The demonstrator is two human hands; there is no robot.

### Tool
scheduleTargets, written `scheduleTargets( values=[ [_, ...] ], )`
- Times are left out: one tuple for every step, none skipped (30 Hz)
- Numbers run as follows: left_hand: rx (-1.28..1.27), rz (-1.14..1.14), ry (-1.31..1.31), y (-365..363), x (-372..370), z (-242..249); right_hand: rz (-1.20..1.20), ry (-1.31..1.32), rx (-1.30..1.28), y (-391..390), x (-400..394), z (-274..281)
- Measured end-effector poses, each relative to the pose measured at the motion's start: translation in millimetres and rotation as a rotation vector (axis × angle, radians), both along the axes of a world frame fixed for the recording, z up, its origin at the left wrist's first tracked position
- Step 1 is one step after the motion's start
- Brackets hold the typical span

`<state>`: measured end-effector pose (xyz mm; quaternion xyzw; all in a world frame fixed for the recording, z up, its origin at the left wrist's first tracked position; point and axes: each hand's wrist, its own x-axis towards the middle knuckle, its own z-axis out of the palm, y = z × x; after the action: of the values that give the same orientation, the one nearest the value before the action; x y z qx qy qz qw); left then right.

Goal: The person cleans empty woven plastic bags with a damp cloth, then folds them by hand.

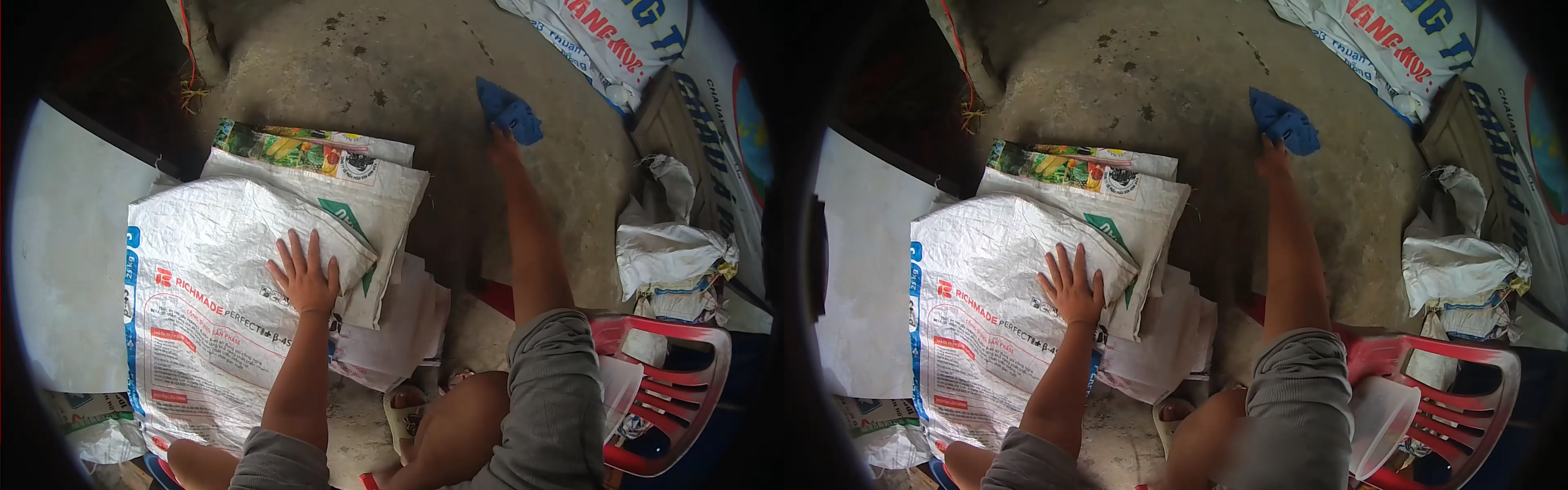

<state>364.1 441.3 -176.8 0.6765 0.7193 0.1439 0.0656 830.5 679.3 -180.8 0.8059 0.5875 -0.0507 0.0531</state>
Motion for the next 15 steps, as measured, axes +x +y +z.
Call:
scheduleTargets(
  values=[
    [-0.009,0.001,0.010,0,0,0,-0.003,0.009,-0.003,5,-1,-3],
    [-0.019,0.000,0.020,1,0,1,-0.050,0.030,-0.001,9,-2,-5],
    [-0.030,0.000,0.014,1,0,2,-0.098,0.052,0.002,12,-3,-7],
    [-0.033,-0.003,0.020,1,0,2,-0.102,0.058,-0.001,16,6,-21],
    [-0.034,-0.003,0.022,0,0,2,-0.042,0.021,-0.033,21,21,-43],
    [-0.033,0.000,0.021,1,1,2,0.020,-0.019,-0.061,26,31,-55],
    [-0.031,0.001,0.024,2,1,1,0.021,-0.016,-0.059,26,31,-56],
    [-0.027,-0.001,0.026,2,1,-1,0.001,0.091,0.028,23,30,-58],
    [-0.025,-0.004,0.029,1,0,-1,-0.019,0.197,0.115,19,28,-62],
    [-0.024,-0.007,0.036,0,-1,-1,-0.023,0.203,0.115,14,22,-61],
    [-0.027,-0.008,0.030,0,-1,0,-0.074,0.221,0.202,8,17,-59],
    [-0.026,-0.007,0.019,0,0,0,-0.122,0.234,0.291,4,13,-54],
    [-0.024,-0.005,0.004,0,-1,1,-0.121,0.231,0.293,0,3,-43],
    [-0.021,-0.005,0.001,-1,-1,1,-0.249,0.256,0.504,-5,-14,-30],
    [-0.020,-0.006,-0.008,-2,-2,1,-0.377,0.281,0.716,-7,-31,-16]
  ],
)
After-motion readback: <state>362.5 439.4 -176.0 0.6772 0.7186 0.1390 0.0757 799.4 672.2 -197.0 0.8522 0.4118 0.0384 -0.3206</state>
